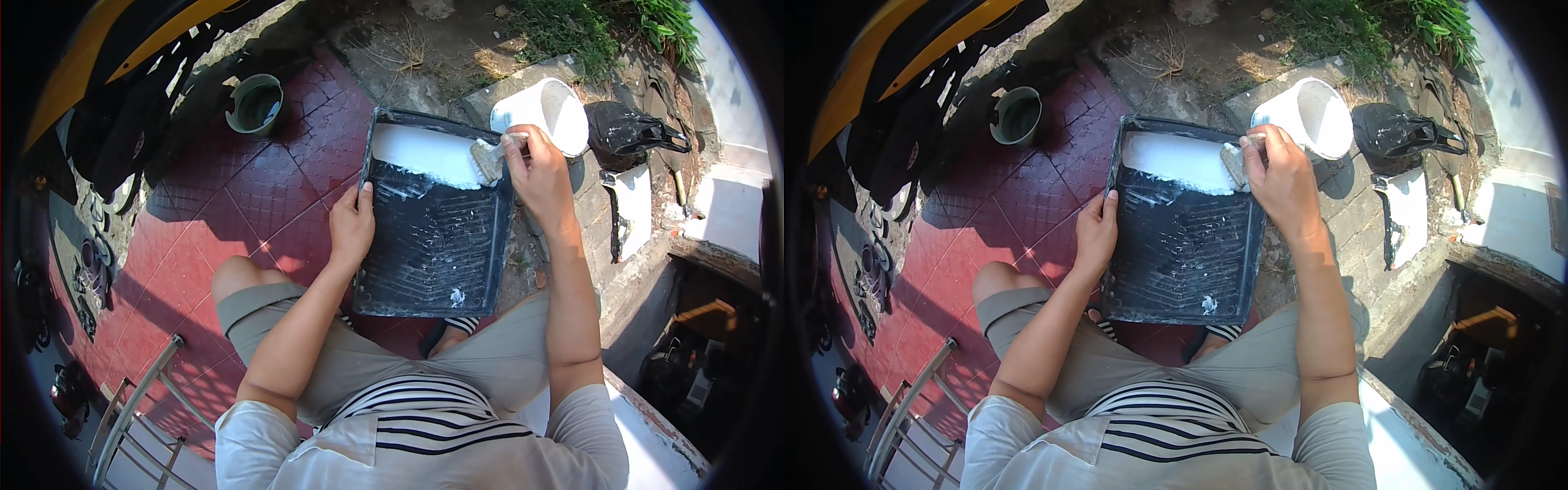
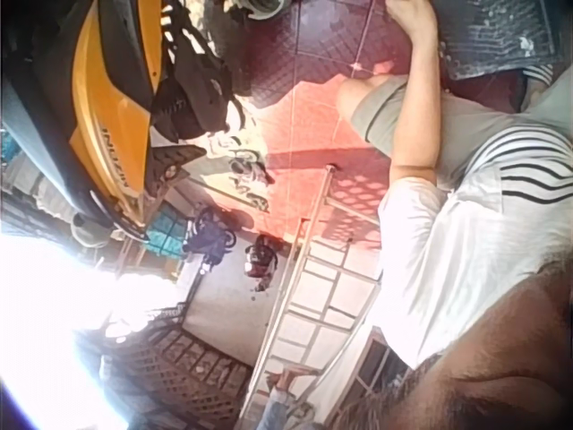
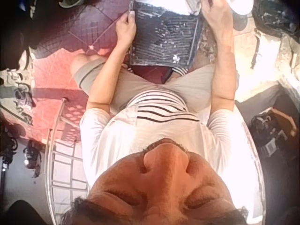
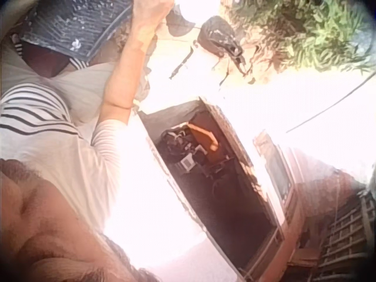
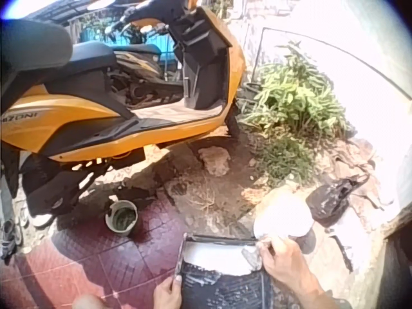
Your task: The person scrapes paint from a paint tray into a bucket using a paintbrush, places the brush into the bucket, and pours water from a container onto the paint tray.
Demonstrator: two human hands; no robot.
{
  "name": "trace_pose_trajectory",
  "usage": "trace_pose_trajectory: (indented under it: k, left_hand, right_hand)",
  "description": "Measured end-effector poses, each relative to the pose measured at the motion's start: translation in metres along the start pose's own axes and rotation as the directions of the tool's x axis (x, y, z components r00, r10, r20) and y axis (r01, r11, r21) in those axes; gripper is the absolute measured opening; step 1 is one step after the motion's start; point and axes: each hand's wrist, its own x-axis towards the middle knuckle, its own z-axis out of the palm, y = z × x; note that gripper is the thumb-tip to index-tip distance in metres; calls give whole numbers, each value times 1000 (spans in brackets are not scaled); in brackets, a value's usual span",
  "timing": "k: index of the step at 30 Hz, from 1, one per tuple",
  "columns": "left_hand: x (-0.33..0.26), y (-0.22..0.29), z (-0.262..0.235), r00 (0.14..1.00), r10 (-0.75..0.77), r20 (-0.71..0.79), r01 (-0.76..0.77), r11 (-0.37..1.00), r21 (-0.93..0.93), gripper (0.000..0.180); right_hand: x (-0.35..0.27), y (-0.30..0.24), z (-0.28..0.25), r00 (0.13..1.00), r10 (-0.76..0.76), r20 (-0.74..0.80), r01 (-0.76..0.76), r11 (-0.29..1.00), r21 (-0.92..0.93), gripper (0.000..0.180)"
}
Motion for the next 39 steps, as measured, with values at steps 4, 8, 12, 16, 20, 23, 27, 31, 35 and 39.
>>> trace_pose_trajectory:
  k: [4, 8, 12, 16, 20, 23, 27, 31, 35, 39]
  left_hand:
    - [2, -6, 0, 1000, 19, -11, -19, 999, 30, 38]
    - [1, -5, 1, 1000, 26, -13, -26, 1000, -13, 39]
    - [2, -10, 2, 998, 48, -33, -49, 999, -9, 39]
    - [3, -15, 5, 996, 76, -52, -79, 995, -55, 40]
    - [1, -8, 2, 1000, 18, -1, -18, 1000, 22, 40]
    - [1, -10, 3, 1000, 27, -13, -27, 1000, 13, 40]
    - [-1, -6, 1, 1000, -13, 7, 13, 1000, 7, 39]
    - [-1, -9, 1, 1000, 12, -15, -13, 998, -54, 39]
    - [-1, -8, -1, 1000, -2, -17, 1, 999, -36, 38]
    - [0, -9, -2, 1000, -8, -3, 9, 1000, 4, 39]
  right_hand:
    - [0, 11, 5, 997, -9, -78, 5, 998, -55, 15]
    - [-2, 12, 7, 997, -79, -28, 75, 989, -126, 16]
    - [-3, 16, 17, 996, -85, -9, 83, 986, -143, 16]
    - [-6, 9, 30, 999, -35, 11, 36, 998, -53, 17]
    - [-5, 1, 39, 998, -51, 41, 47, 995, 89, 18]
    - [-3, -9, 44, 996, -75, 57, 64, 982, 178, 20]
    - [-2, -26, 44, 992, -93, 85, 65, 955, 289, 21]
    - [-1, -29, 42, 977, -182, 112, 144, 948, 283, 22]
    - [4, -42, 19, 983, -127, 134, 84, 954, 288, 21]
    - [5, -41, 3, 971, -173, 164, 138, 969, 207, 20]
